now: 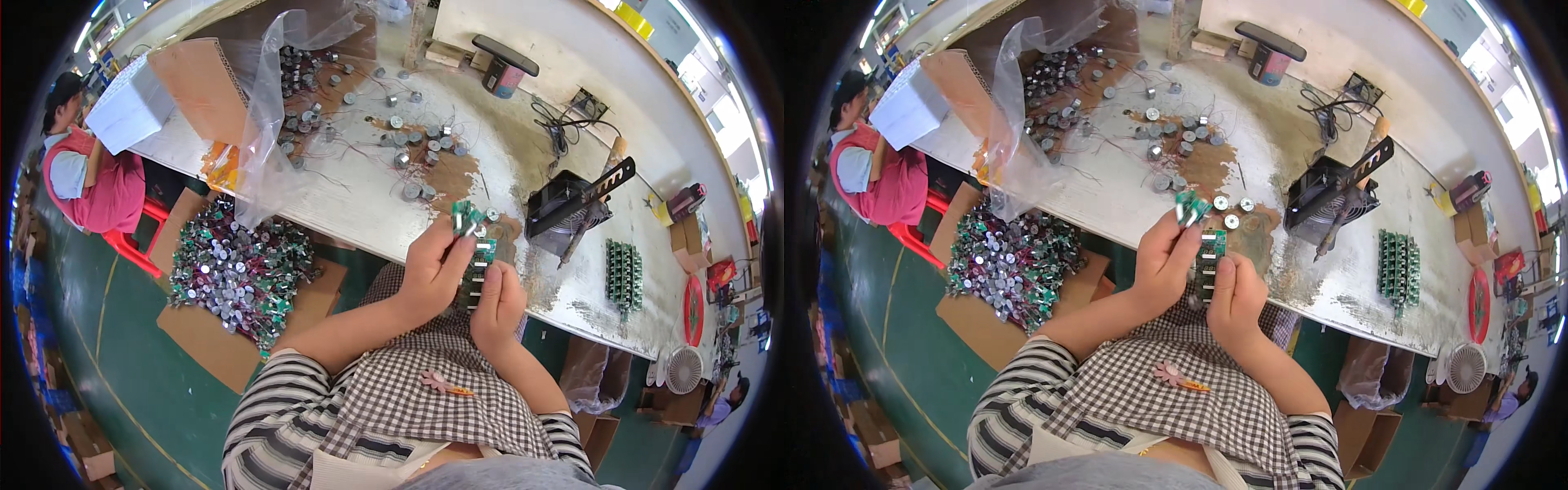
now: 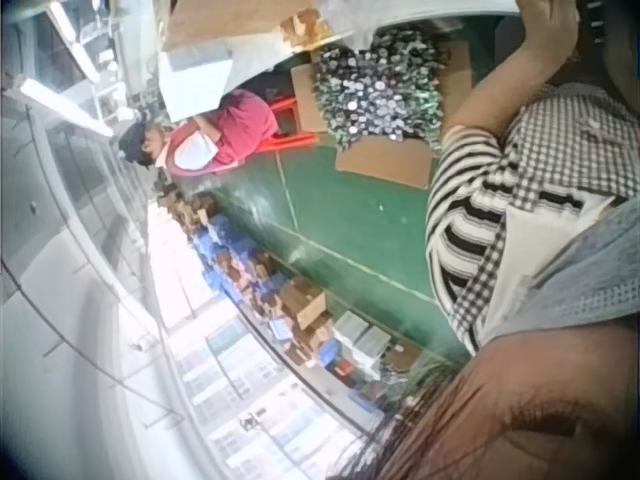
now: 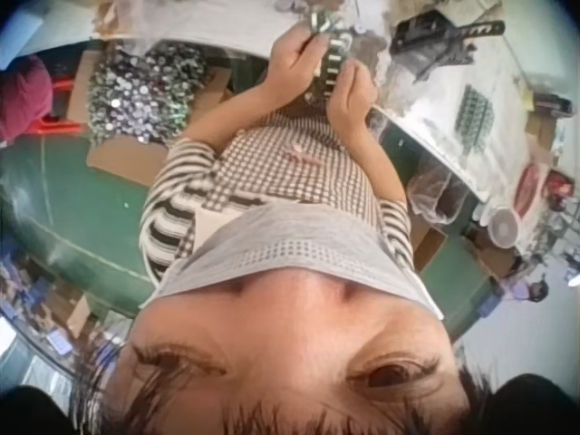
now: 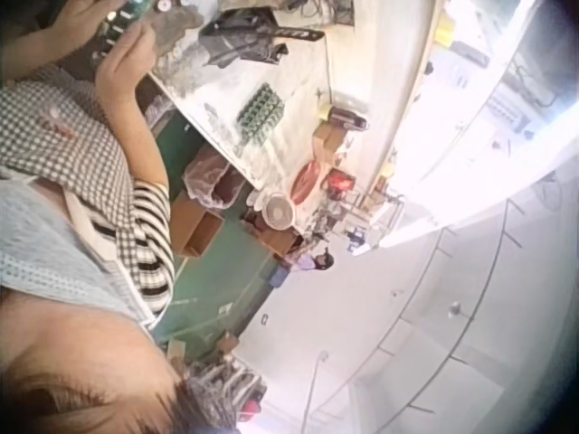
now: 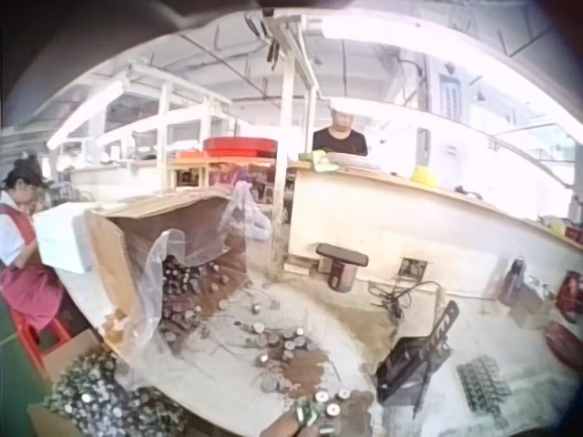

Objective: The person assembles electronics by picking up round wire-connected motors and attaching components onto circuit board strips by hand.

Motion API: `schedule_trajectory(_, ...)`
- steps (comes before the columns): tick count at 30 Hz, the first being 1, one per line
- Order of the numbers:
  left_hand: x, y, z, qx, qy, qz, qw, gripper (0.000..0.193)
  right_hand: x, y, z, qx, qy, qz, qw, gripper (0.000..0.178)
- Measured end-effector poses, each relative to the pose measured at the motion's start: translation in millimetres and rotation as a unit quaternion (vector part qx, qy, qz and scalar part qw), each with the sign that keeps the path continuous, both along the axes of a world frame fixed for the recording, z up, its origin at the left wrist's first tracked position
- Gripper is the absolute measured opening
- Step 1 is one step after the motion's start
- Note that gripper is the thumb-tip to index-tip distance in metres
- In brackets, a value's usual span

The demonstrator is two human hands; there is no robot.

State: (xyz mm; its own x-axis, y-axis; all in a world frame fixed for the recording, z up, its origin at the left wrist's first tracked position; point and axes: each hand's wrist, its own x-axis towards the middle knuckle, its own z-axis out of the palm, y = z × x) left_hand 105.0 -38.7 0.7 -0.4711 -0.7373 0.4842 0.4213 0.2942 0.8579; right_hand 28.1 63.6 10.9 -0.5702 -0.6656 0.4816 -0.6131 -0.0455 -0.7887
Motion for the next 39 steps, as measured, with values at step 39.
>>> schedule_trajectory(39, 36.4, 13.3, -18.8, 0.407, -0.001, -0.301, 0.862, 0.028, 1.0, -1.6, -24.3, -0.111, 0.002, 0.039, 0.993, 0.010)
